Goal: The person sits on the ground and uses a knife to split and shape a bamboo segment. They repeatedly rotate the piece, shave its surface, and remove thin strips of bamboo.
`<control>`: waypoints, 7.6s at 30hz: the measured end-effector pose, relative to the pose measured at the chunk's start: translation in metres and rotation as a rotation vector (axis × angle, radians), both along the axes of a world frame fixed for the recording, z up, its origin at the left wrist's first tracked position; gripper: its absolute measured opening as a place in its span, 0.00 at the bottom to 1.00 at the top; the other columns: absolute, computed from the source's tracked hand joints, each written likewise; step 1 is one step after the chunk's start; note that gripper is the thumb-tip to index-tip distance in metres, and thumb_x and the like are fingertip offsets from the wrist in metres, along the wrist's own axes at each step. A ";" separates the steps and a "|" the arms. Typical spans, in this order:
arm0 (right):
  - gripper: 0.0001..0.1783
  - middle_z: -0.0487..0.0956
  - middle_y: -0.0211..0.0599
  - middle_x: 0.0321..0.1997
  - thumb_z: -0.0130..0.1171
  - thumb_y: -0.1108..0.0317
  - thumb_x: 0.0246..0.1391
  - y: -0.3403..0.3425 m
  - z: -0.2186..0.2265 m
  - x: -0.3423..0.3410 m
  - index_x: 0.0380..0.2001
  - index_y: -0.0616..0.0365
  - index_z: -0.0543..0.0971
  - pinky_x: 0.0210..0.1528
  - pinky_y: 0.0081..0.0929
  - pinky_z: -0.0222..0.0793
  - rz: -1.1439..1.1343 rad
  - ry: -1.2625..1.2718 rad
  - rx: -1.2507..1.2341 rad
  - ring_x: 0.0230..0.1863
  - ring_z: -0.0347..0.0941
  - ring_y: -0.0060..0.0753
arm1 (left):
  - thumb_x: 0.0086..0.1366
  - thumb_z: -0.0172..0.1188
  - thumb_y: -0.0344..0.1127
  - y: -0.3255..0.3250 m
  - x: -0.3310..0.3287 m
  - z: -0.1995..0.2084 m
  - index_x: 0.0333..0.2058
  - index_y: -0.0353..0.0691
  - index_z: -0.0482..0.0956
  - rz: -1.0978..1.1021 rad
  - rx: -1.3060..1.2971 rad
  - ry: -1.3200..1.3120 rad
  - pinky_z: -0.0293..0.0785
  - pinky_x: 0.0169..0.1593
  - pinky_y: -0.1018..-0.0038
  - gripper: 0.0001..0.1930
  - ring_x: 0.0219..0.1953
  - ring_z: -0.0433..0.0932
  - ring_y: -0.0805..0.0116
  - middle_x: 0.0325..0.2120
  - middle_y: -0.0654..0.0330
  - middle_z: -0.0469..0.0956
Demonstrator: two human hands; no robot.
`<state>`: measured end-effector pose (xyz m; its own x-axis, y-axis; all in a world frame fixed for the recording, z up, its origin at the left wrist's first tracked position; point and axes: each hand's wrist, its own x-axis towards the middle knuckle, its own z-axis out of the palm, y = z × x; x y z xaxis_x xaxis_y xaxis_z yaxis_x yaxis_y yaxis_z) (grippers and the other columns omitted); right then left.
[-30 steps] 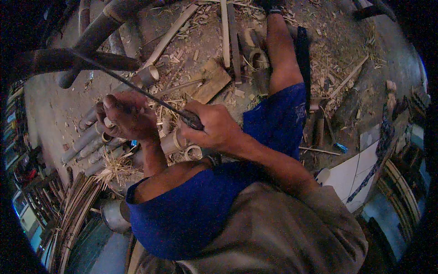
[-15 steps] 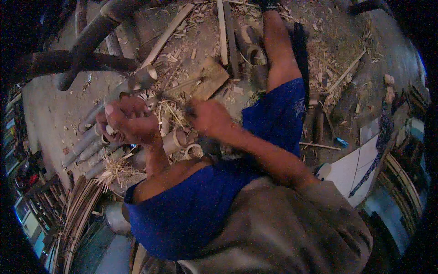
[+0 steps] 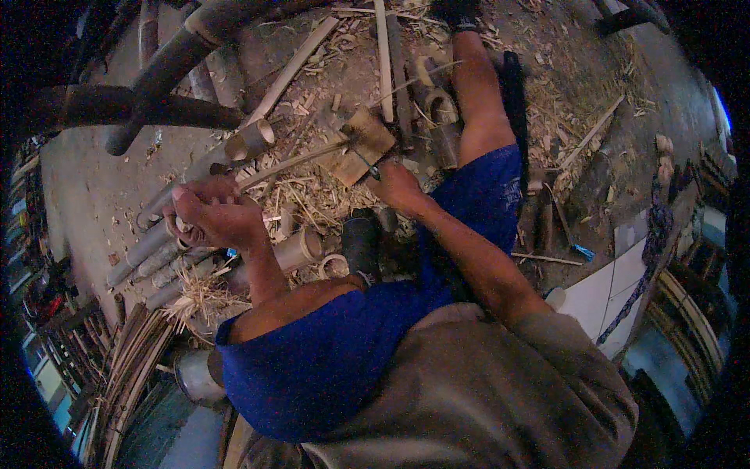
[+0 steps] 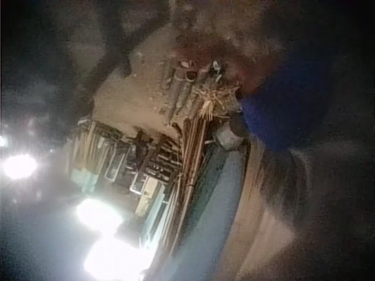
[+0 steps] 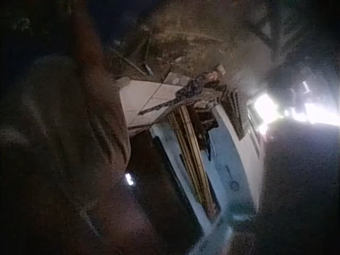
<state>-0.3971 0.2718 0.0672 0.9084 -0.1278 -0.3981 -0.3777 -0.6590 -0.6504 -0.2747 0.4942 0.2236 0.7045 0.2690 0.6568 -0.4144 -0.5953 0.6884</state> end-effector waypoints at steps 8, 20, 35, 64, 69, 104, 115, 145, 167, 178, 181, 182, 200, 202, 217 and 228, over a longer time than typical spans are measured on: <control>0.25 0.80 0.60 0.36 0.61 0.54 0.51 0.055 0.150 0.010 0.44 0.63 0.75 0.46 0.57 0.71 0.170 -0.141 0.258 0.42 0.76 0.65 | 0.68 0.52 0.32 0.004 -0.011 -0.011 0.54 0.38 0.60 -0.050 0.047 0.074 0.61 0.26 0.83 0.18 0.18 0.65 0.75 0.16 0.66 0.68; 0.29 0.76 0.66 0.48 0.61 0.48 0.54 -0.012 -0.043 -0.020 0.46 0.64 0.74 0.50 0.55 0.71 -0.066 0.186 -0.087 0.49 0.75 0.62 | 0.67 0.59 0.40 -0.025 -0.002 0.013 0.36 0.41 0.68 -0.214 -0.699 0.031 0.70 0.29 0.72 0.11 0.24 0.70 0.72 0.19 0.62 0.69; 0.22 0.79 0.60 0.32 0.59 0.56 0.54 0.059 0.170 0.010 0.44 0.64 0.73 0.41 0.55 0.72 0.144 -0.281 0.370 0.37 0.76 0.66 | 0.67 0.55 0.46 -0.060 -0.005 0.028 0.33 0.39 0.72 -0.080 -0.470 0.014 0.62 0.39 0.76 0.14 0.32 0.63 0.74 0.27 0.67 0.66; 0.24 0.80 0.60 0.38 0.59 0.59 0.54 0.080 0.145 -0.001 0.48 0.64 0.71 0.46 0.55 0.71 0.068 -0.206 0.251 0.42 0.76 0.66 | 0.71 0.56 0.44 -0.044 0.015 -0.009 0.40 0.34 0.74 0.048 -0.514 -0.072 0.68 0.45 0.70 0.16 0.38 0.70 0.71 0.36 0.59 0.76; 0.27 0.80 0.55 0.36 0.62 0.56 0.54 0.078 0.094 0.005 0.49 0.64 0.71 0.43 0.53 0.72 0.119 -0.165 0.173 0.41 0.77 0.64 | 0.70 0.58 0.44 -0.040 0.004 0.012 0.47 0.33 0.74 0.090 -0.491 0.011 0.67 0.53 0.69 0.18 0.44 0.72 0.67 0.41 0.55 0.77; 0.28 0.77 0.60 0.44 0.57 0.48 0.57 0.036 0.052 -0.008 0.48 0.62 0.73 0.51 0.54 0.69 0.179 -0.007 -0.035 0.49 0.74 0.62 | 0.67 0.55 0.47 -0.039 -0.013 0.024 0.44 0.31 0.74 0.029 -0.425 0.020 0.65 0.50 0.71 0.21 0.43 0.69 0.68 0.40 0.58 0.73; 0.28 0.79 0.61 0.36 0.59 0.52 0.55 0.002 0.002 -0.001 0.49 0.65 0.73 0.46 0.54 0.71 0.046 0.019 0.142 0.41 0.77 0.63 | 0.65 0.57 0.45 -0.031 0.014 0.026 0.28 0.38 0.69 -0.925 -0.701 0.273 0.70 0.26 0.71 0.16 0.22 0.70 0.69 0.22 0.56 0.71; 0.25 0.81 0.56 0.31 0.61 0.54 0.54 0.001 -0.017 0.003 0.45 0.65 0.77 0.41 0.49 0.74 0.105 -0.169 -0.043 0.34 0.79 0.61 | 0.69 0.50 0.47 -0.030 -0.023 0.006 0.20 0.41 0.60 -0.473 -0.744 0.201 0.54 0.15 0.76 0.21 0.12 0.56 0.77 0.11 0.64 0.60; 0.24 0.81 0.56 0.32 0.64 0.57 0.49 0.001 0.021 0.021 0.43 0.65 0.78 0.43 0.47 0.72 -0.028 -0.389 0.267 0.37 0.78 0.58 | 0.70 0.47 0.46 -0.018 -0.012 0.001 0.20 0.43 0.59 -0.503 -0.701 0.130 0.56 0.13 0.76 0.21 0.11 0.57 0.76 0.12 0.64 0.60; 0.27 0.82 0.55 0.33 0.60 0.51 0.50 0.002 0.055 0.021 0.45 0.63 0.78 0.45 0.51 0.73 0.034 -0.077 0.020 0.40 0.78 0.59 | 0.71 0.47 0.48 -0.009 -0.013 0.009 0.20 0.42 0.61 -0.463 -0.747 0.203 0.57 0.15 0.75 0.22 0.12 0.59 0.74 0.12 0.64 0.60; 0.28 0.81 0.56 0.39 0.59 0.49 0.52 -0.011 -0.020 -0.011 0.45 0.64 0.77 0.46 0.55 0.73 0.106 0.071 -0.270 0.42 0.78 0.62 | 0.72 0.45 0.47 -0.018 -0.010 0.025 0.22 0.41 0.64 -0.352 -0.616 0.227 0.62 0.20 0.73 0.21 0.15 0.62 0.74 0.14 0.63 0.63; 0.29 0.81 0.57 0.40 0.58 0.48 0.52 -0.015 -0.028 -0.013 0.45 0.64 0.77 0.47 0.56 0.73 0.102 0.098 -0.258 0.43 0.77 0.64 | 0.72 0.45 0.47 -0.028 -0.008 0.038 0.22 0.41 0.65 -0.228 -0.583 0.233 0.64 0.22 0.73 0.21 0.16 0.62 0.74 0.15 0.63 0.63; 0.32 0.77 0.64 0.43 0.61 0.46 0.52 -0.004 -0.014 0.015 0.43 0.70 0.76 0.50 0.53 0.70 0.239 0.122 -0.140 0.47 0.74 0.64 | 0.71 0.48 0.54 -0.021 -0.017 0.013 0.21 0.44 0.64 -0.060 -0.835 0.306 0.57 0.24 0.75 0.24 0.19 0.59 0.74 0.15 0.69 0.58; 0.32 0.77 0.63 0.41 0.61 0.46 0.52 -0.011 -0.079 -0.016 0.43 0.69 0.76 0.49 0.53 0.70 0.124 -0.055 -0.341 0.47 0.75 0.63 | 0.72 0.48 0.52 -0.024 -0.014 0.012 0.21 0.43 0.64 -0.171 -0.905 0.312 0.58 0.24 0.74 0.23 0.19 0.60 0.74 0.16 0.68 0.59; 0.21 0.79 0.61 0.36 0.61 0.56 0.53 -0.004 0.051 0.026 0.38 0.66 0.78 0.45 0.52 0.72 0.057 -0.321 0.062 0.44 0.76 0.61 | 0.68 0.45 0.50 0.005 -0.009 0.010 0.18 0.48 0.56 -0.377 -1.037 0.308 0.57 0.19 0.72 0.22 0.12 0.53 0.74 0.11 0.67 0.53; 0.23 0.79 0.60 0.32 0.61 0.54 0.55 -0.006 -0.004 0.013 0.37 0.68 0.77 0.39 0.56 0.71 0.123 -0.231 -0.116 0.34 0.76 0.66 | 0.65 0.47 0.49 0.023 -0.001 -0.008 0.19 0.47 0.58 -0.230 -1.060 0.314 0.57 0.20 0.71 0.19 0.13 0.54 0.73 0.13 0.67 0.55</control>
<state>-0.3846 0.2660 0.0630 0.9848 -0.0437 -0.1679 -0.1409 -0.7660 -0.6272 -0.2761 0.5177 0.2159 0.9028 0.4282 -0.0407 -0.1585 0.4192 0.8940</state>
